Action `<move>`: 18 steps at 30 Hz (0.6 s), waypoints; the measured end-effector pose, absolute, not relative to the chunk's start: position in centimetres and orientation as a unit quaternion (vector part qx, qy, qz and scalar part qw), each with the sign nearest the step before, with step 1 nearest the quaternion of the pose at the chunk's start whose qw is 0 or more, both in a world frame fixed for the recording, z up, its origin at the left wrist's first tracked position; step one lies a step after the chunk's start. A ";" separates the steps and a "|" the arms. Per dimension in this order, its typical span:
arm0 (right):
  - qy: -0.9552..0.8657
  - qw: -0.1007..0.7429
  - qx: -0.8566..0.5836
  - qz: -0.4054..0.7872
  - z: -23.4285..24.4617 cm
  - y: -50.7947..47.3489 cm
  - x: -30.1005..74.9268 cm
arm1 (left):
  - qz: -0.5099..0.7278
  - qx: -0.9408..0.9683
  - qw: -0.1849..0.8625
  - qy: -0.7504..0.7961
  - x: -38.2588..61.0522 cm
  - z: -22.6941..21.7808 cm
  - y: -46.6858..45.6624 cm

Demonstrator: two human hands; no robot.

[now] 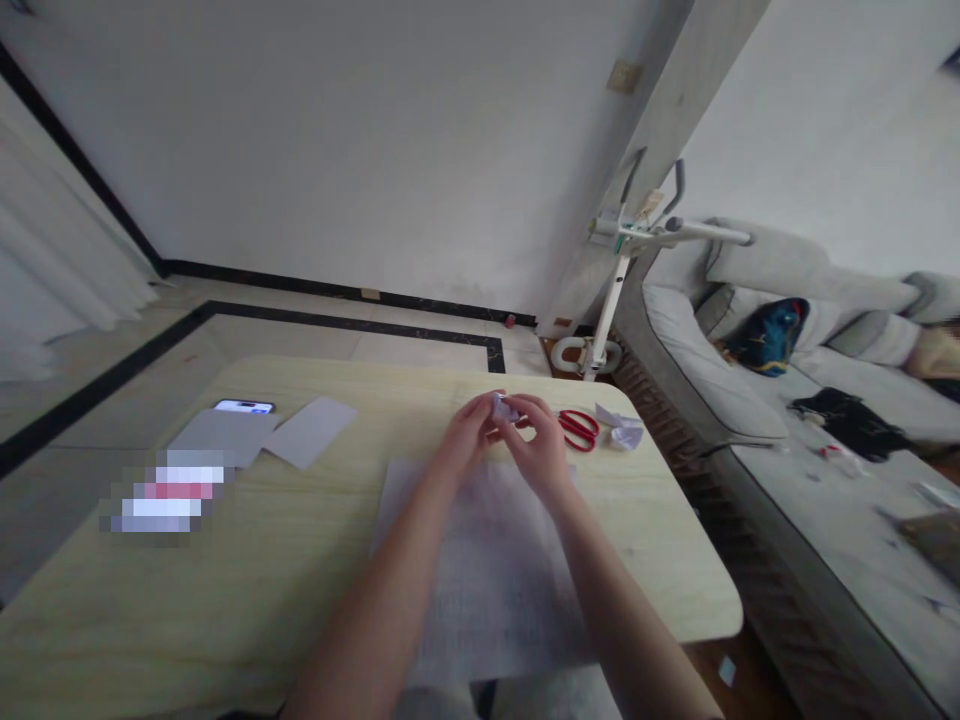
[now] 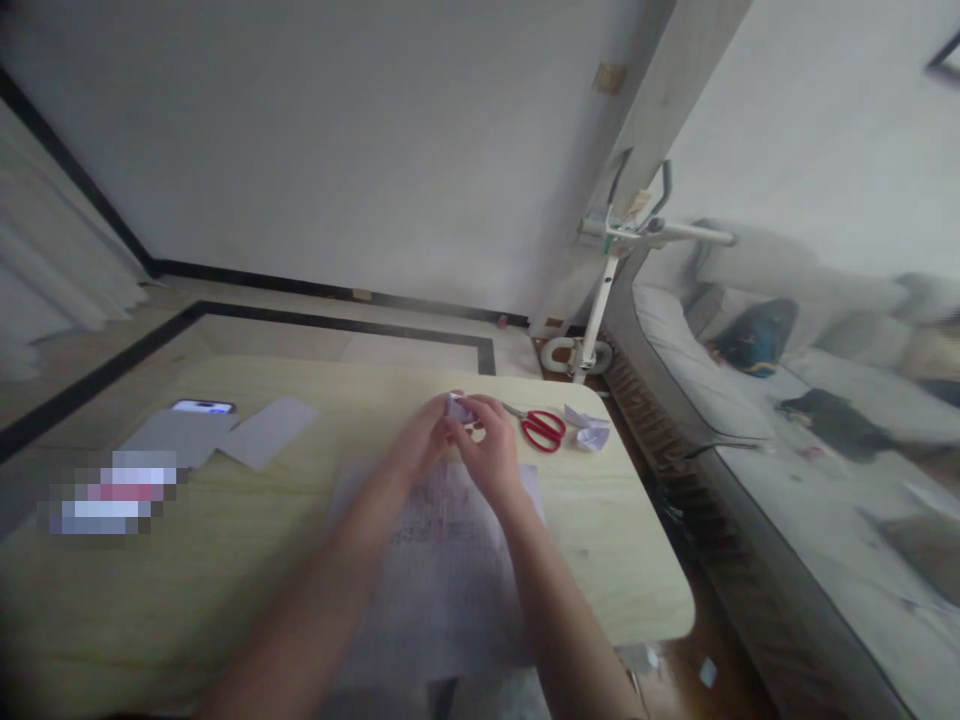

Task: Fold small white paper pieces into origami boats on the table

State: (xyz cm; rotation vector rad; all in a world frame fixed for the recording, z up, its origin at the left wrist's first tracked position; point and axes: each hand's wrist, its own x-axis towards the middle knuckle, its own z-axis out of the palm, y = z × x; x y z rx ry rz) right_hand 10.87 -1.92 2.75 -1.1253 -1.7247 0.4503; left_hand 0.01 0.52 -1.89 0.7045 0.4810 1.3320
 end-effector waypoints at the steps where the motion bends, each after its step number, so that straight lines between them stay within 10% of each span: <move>1: -0.700 0.504 -0.467 0.193 2.8 -1.9 10.5 | 0.606 0.312 0.700 0.215 -0.1 -1.8 0.6; 18: -0.493 0.647 -0.499 0.298 1.2 0.2 9.1 | 0.631 0.191 0.700 0.276 -1.2 -1.4 1.5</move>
